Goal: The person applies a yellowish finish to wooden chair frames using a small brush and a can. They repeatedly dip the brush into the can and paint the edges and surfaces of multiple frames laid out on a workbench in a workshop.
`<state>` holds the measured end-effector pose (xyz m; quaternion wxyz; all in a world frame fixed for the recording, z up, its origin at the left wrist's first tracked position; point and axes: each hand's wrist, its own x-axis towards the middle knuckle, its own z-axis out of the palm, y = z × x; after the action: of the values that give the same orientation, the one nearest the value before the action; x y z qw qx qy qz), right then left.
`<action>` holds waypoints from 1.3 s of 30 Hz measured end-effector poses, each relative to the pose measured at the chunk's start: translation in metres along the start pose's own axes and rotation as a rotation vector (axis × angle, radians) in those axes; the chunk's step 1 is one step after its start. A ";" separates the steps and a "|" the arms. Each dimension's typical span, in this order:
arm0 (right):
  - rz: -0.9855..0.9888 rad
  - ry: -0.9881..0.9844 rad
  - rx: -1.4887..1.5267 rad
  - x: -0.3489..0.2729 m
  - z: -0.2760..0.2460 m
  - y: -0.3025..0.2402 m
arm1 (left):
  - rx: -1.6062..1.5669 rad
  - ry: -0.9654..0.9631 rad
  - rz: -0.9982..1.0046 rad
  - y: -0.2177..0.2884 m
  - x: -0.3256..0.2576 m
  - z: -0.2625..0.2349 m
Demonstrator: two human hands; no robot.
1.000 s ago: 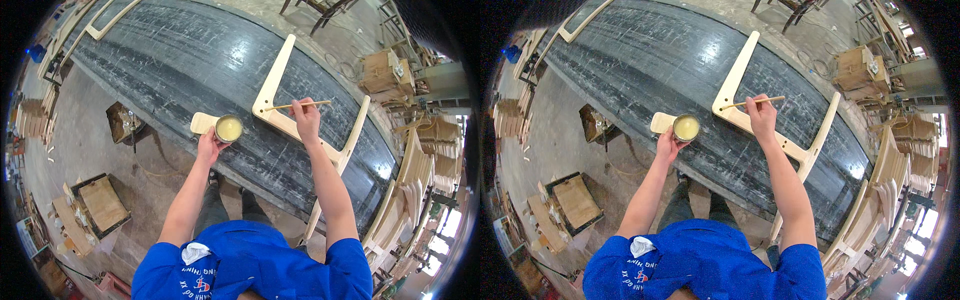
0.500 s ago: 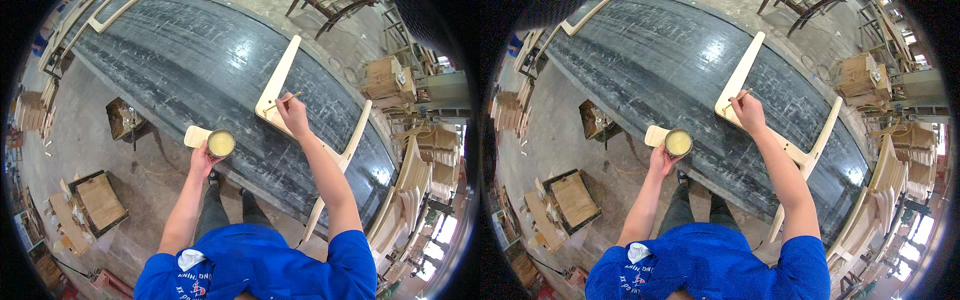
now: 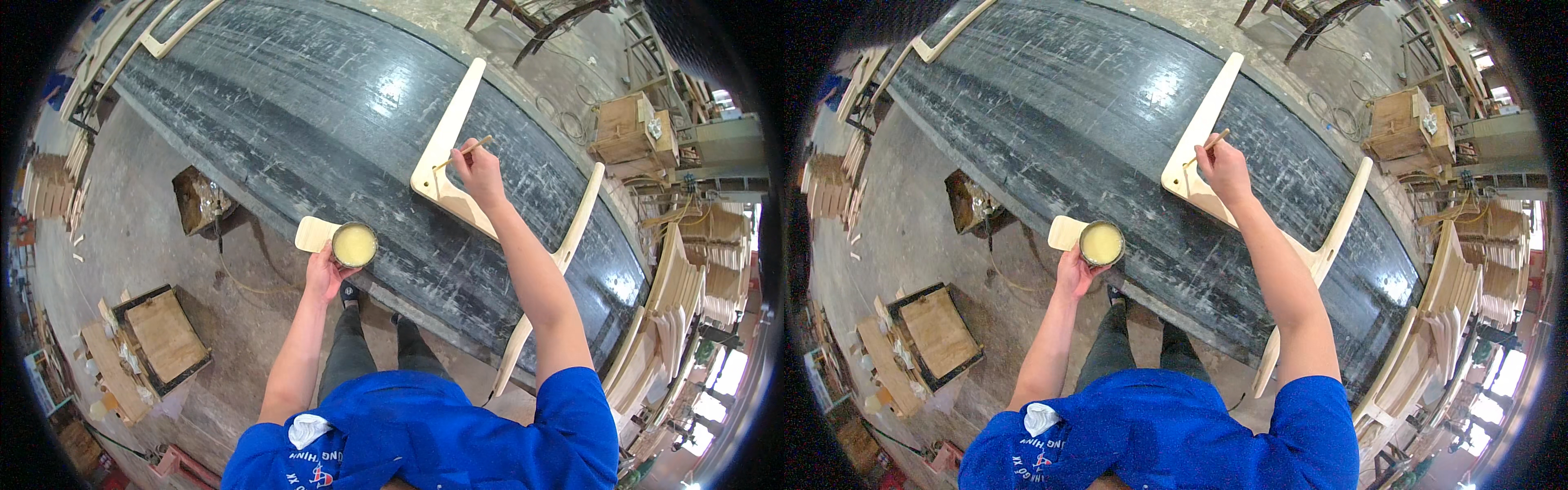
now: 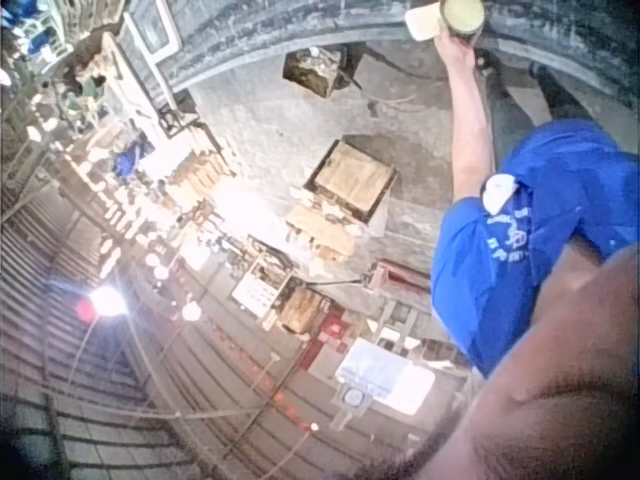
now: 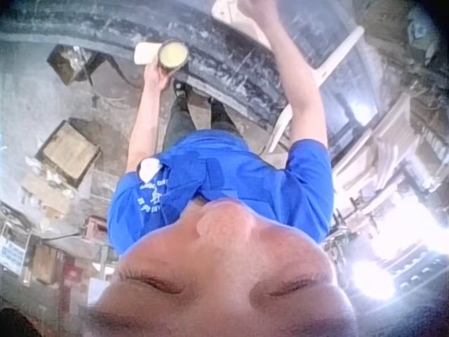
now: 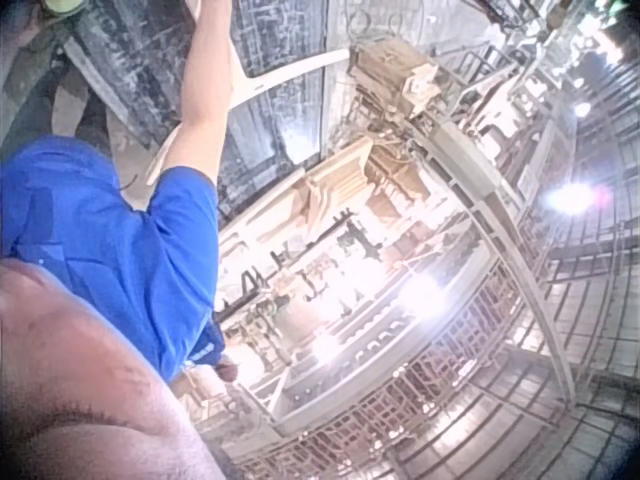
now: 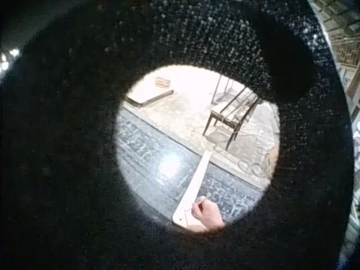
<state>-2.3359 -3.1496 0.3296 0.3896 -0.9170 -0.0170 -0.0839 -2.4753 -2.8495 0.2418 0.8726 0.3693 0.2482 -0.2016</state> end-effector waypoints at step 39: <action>0.496 0.183 0.944 -0.140 -0.097 0.026 | 0.194 -0.232 0.007 -0.079 0.024 0.168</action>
<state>-2.4855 -3.2327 0.3540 0.7674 -0.6075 0.1982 -0.0521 -2.4505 -3.0295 0.2859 0.8564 0.4268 0.1239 -0.2629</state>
